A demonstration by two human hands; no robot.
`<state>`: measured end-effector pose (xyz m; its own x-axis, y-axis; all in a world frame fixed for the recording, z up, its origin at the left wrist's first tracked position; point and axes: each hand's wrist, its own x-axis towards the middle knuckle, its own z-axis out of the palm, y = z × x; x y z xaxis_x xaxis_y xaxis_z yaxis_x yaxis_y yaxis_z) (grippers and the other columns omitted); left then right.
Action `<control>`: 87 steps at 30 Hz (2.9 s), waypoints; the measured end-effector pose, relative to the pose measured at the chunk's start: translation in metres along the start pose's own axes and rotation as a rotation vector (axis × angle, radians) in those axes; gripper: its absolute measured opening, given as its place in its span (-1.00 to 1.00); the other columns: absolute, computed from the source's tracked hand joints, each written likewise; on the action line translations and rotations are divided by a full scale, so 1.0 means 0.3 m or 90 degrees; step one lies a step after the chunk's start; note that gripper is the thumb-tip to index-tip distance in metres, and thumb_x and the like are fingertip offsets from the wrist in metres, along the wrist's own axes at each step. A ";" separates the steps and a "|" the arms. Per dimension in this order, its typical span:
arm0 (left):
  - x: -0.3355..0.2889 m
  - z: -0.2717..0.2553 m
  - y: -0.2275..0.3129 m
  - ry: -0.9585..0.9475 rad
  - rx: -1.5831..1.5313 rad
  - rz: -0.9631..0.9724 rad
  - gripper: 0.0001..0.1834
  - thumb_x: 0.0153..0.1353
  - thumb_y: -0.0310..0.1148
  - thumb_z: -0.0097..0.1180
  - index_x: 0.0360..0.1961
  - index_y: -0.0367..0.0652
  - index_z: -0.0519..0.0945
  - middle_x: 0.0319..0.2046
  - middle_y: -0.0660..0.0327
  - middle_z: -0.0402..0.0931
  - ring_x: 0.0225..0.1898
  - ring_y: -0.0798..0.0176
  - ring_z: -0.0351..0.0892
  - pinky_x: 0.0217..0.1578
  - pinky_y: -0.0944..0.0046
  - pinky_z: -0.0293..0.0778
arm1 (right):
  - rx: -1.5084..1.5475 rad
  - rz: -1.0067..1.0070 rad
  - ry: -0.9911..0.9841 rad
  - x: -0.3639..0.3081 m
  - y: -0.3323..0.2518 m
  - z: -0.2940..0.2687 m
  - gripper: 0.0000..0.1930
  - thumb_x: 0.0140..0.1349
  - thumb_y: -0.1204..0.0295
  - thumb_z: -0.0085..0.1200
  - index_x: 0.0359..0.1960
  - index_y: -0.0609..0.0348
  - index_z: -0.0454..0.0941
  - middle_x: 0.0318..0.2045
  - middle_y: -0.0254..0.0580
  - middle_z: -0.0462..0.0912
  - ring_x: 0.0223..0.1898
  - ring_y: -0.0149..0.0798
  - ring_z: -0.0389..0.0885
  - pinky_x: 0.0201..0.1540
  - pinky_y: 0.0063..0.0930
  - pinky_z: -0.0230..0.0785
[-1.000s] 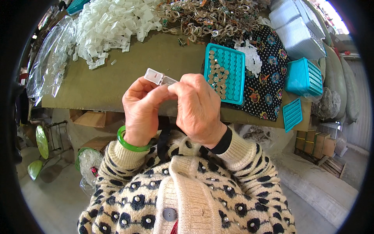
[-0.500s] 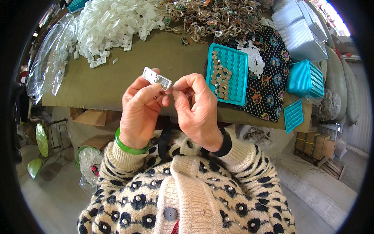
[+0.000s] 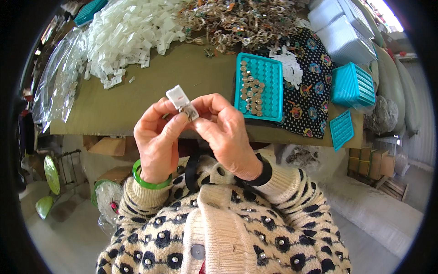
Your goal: The person repeatedly picks small white plastic housings and metal pins from a table, inserts the pins into the housings, and places the assembled units into a blue tray. The person also handles tangled wires and occasionally adjusts the camera.
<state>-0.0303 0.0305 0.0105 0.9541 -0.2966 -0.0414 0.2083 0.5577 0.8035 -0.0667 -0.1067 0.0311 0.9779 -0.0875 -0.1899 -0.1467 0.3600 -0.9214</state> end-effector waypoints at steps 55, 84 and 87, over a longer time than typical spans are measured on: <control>0.132 0.060 -0.051 0.019 -0.004 -0.208 -0.65 0.12 -0.70 0.17 -0.02 -0.43 0.55 -0.22 0.01 0.64 -0.30 0.17 0.70 -0.22 0.22 0.68 | -0.766 -0.566 -0.063 0.145 -0.130 -0.208 -0.80 0.02 0.68 0.20 -0.31 0.27 0.48 -0.40 -0.13 0.47 -0.41 -0.12 0.52 -0.38 -0.33 0.42; 0.094 0.061 -0.051 -0.019 -0.004 -0.282 -0.82 0.17 -0.59 0.21 -0.19 -0.29 0.54 -0.37 0.17 0.61 -0.54 0.40 0.52 -0.54 0.42 0.47 | -0.696 -0.449 -0.007 0.120 -0.137 -0.243 -0.87 0.10 0.68 0.15 -0.32 0.26 0.54 -0.40 -0.14 0.54 -0.39 -0.11 0.58 -0.34 -0.36 0.44; 0.104 0.055 -0.053 -0.019 -0.071 -0.303 -0.86 0.20 -0.55 0.18 -0.23 -0.23 0.52 -0.38 0.20 0.59 -0.59 0.44 0.43 -0.60 0.44 0.36 | -0.866 -0.542 -0.002 0.199 -0.140 -0.288 -0.78 0.00 0.70 0.15 -0.28 0.25 0.55 -0.36 -0.19 0.50 -0.32 -0.15 0.55 -0.30 -0.35 0.46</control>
<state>-0.0075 -0.0004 0.0063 0.7414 -0.5598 -0.3700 0.6427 0.4339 0.6314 -0.0149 -0.2074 0.0292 0.8408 0.1812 0.5102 0.3984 -0.8451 -0.3564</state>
